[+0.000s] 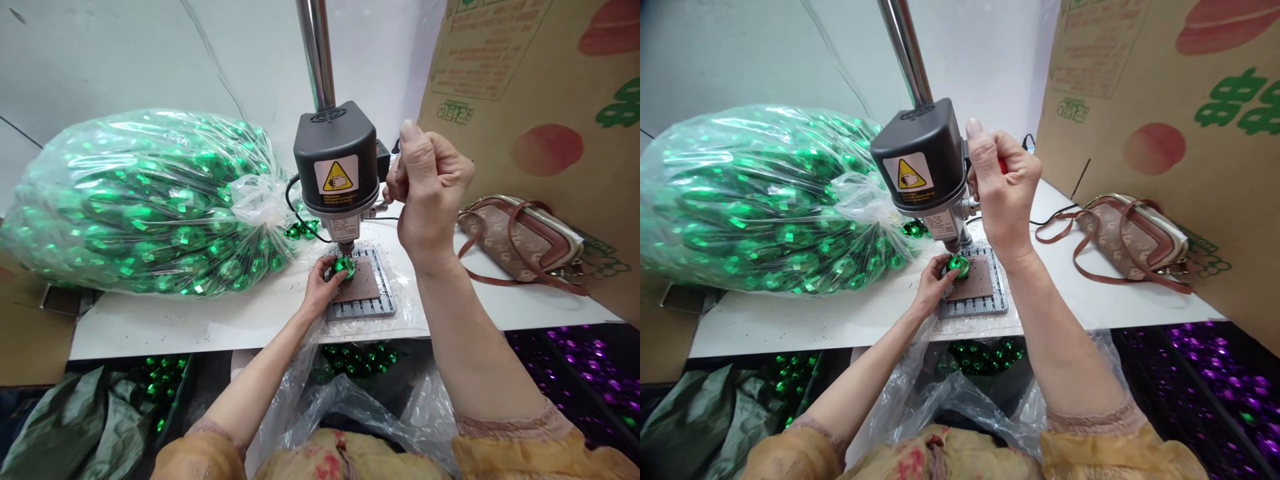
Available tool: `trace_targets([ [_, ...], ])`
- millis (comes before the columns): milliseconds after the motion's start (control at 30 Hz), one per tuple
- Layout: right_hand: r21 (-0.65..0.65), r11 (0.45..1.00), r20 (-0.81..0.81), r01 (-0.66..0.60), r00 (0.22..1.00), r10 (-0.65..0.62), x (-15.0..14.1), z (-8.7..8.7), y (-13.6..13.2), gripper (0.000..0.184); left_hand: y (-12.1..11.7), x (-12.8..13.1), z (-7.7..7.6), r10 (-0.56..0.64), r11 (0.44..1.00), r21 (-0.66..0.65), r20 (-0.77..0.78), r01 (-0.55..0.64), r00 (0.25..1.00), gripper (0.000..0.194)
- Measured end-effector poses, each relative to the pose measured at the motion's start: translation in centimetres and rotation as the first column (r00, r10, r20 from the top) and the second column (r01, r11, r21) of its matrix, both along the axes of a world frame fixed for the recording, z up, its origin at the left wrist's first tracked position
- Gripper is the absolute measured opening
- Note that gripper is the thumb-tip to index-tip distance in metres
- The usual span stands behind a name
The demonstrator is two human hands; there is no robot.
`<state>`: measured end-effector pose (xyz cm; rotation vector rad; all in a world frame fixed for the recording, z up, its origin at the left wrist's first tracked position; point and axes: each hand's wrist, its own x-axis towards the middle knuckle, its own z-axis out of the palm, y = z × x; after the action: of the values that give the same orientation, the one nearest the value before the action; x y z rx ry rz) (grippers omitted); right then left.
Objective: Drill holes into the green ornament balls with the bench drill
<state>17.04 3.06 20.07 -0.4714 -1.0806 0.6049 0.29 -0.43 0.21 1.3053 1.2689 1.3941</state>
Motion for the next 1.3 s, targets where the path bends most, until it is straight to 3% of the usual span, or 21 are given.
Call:
trace_targets([
  [167, -0.023, 1.000, 0.012, 0.016, 1.000, -0.016, 0.0, 0.0, 0.0, 0.061, -0.7, 0.5, 0.5, 0.016, 0.998, 0.061, -0.199, -0.003, 0.980, 0.049],
  [367, 0.004, 1.000, 0.029, 0.026, 0.999, -0.026, 0.1, -0.3, -0.4, 0.059, -1.1, 1.4, 0.5, -0.105, 0.994, 0.017, -0.105, 0.108, 0.989, 0.054],
  [767, 0.145, 0.982, -0.080, 0.120, 0.991, -0.109, -0.3, -3.6, -1.9, 0.057, -1.2, 1.3, 0.1, -0.115, 0.993, 0.014, -0.096, 0.117, 0.989, 0.056],
  [1300, 0.319, 0.944, -0.049, 0.083, 0.996, -0.071, -0.1, -4.8, -2.2, 0.054, -1.2, 1.2, -0.3, -0.121, 0.991, 0.040, -0.121, 0.127, 0.985, 0.058],
])
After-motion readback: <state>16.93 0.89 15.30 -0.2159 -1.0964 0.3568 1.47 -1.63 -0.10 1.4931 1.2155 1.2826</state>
